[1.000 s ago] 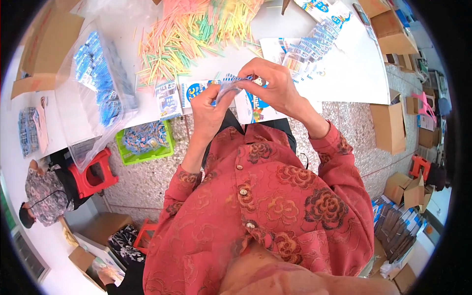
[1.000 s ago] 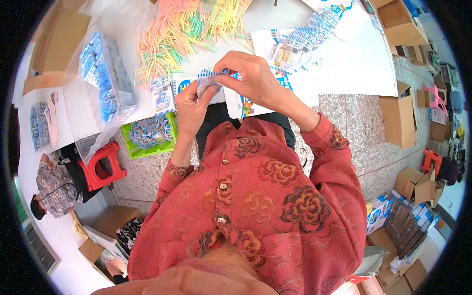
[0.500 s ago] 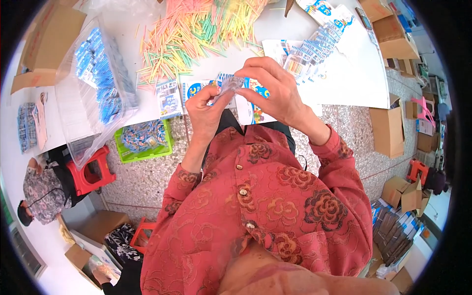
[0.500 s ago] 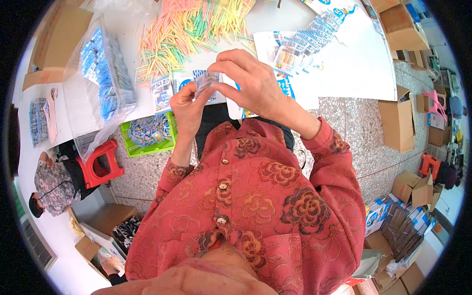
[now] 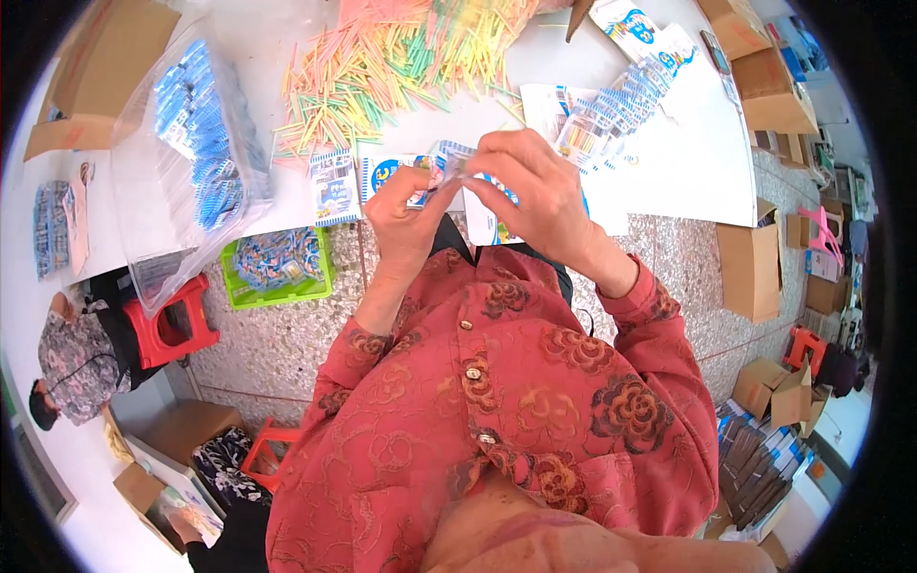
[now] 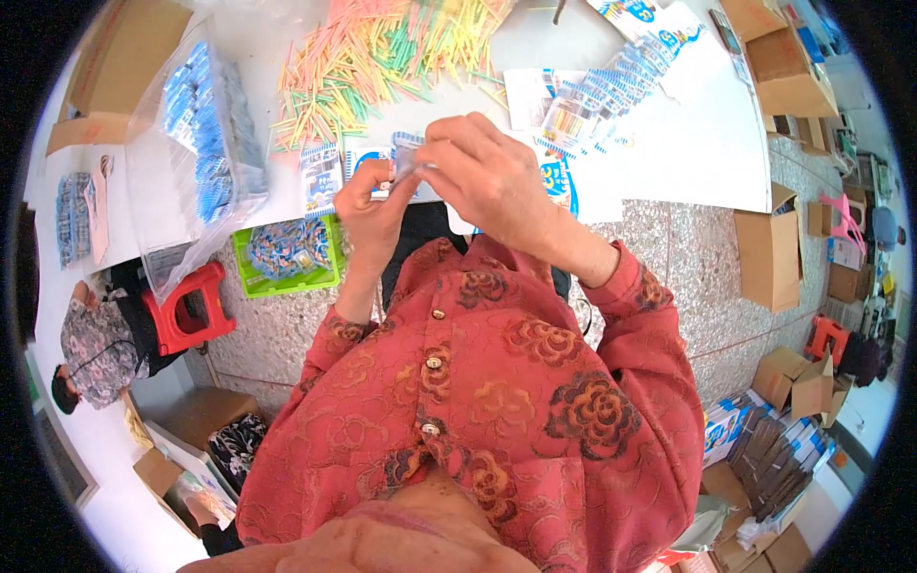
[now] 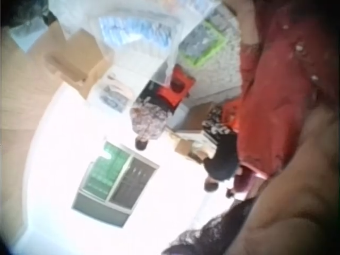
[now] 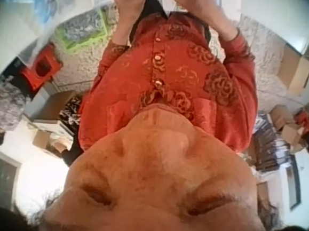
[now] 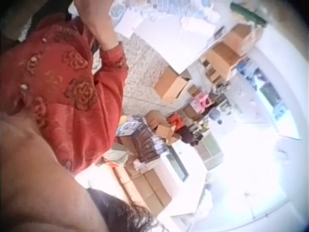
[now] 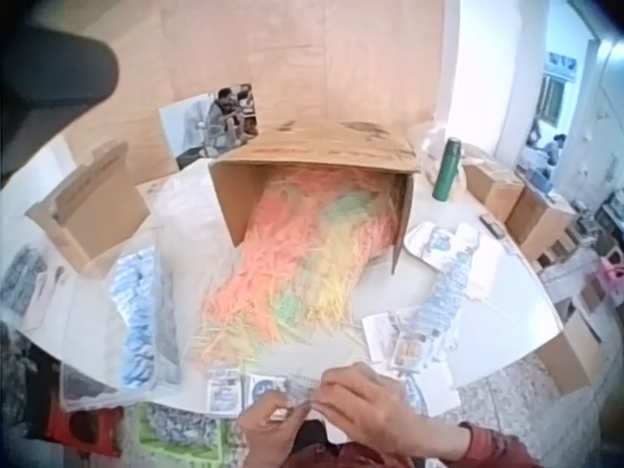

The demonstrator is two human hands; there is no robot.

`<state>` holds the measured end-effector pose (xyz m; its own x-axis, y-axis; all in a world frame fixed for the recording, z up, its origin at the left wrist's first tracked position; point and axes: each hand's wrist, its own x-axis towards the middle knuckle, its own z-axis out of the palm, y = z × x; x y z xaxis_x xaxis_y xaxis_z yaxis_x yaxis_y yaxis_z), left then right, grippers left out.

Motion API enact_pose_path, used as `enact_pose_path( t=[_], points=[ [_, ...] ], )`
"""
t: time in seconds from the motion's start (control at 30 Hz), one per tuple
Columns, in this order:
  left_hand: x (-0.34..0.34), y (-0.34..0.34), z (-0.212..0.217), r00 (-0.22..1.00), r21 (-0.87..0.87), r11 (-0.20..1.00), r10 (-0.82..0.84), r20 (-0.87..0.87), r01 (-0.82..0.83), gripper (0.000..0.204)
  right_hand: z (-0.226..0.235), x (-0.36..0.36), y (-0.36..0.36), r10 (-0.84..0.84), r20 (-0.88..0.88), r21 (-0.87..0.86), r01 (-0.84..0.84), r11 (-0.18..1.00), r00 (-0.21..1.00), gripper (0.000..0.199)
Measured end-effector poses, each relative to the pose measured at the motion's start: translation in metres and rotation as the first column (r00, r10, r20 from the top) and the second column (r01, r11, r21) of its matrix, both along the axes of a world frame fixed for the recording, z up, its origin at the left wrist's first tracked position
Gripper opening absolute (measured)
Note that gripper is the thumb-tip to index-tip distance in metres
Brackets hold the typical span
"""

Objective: Sorting and placing small colorful plastic components into plastic bags.

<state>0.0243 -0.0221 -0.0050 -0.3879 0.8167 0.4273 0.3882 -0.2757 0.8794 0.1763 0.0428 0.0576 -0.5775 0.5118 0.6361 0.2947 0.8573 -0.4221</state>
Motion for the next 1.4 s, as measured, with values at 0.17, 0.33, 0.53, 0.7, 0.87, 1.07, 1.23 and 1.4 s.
enact_pose_path(
  t=[0.17, 0.33, 0.53, 0.7, 0.87, 1.07, 1.23, 1.4],
  points=[
    [0.0, -0.002, -0.009, 0.997, -0.017, 0.997, -0.071, 0.009, 0.071, 0.015, -0.008, 0.0, -0.005, 0.06, 0.121, 0.065, -0.069, 0.996, 0.991, 0.02],
    [-0.001, -0.004, -0.017, 0.998, 0.008, 0.998, -0.067, 0.012, 0.067, 0.016, -0.01, -0.004, -0.005, 0.104, 0.172, -0.076, -0.092, 0.993, 0.98, 0.017],
    [-0.004, -0.006, -0.015, 0.993, -0.09, 0.992, -0.085, 0.079, 0.092, 0.016, -0.014, -0.013, 0.005, 0.114, 0.112, -0.03, -0.111, 0.993, 0.987, 0.017],
    [-0.009, -0.012, -0.014, 0.994, -0.14, 0.989, -0.036, 0.101, 0.05, 0.014, -0.014, -0.025, 0.013, 0.214, 0.092, -0.01, -0.214, 0.977, 0.972, 0.02],
    [-0.024, -0.019, -0.011, 0.992, -0.151, 0.988, 0.046, 0.121, -0.027, 0.01, -0.012, -0.038, 0.017, 0.324, -0.007, -0.129, -0.322, 0.938, 0.946, 0.017],
    [-0.049, -0.036, -0.03, 0.949, -0.194, 0.97, 0.191, 0.252, -0.144, 0.01, -0.021, -0.066, 0.047, 0.268, -0.064, -0.434, -0.268, 0.86, 0.961, 0.021],
    [-0.081, -0.062, -0.055, 0.915, -0.22, 0.95, 0.282, 0.288, -0.224, 0.008, -0.061, -0.102, 0.084, 0.354, 0.183, -0.013, -0.358, 0.934, 0.917, 0.033],
    [-0.087, -0.071, -0.041, 0.863, -0.214, 0.933, 0.351, 0.363, -0.289, 0.007, -0.075, -0.144, 0.098, 0.39, 0.558, 0.119, -0.535, 0.836, 0.732, 0.035]
  ],
)
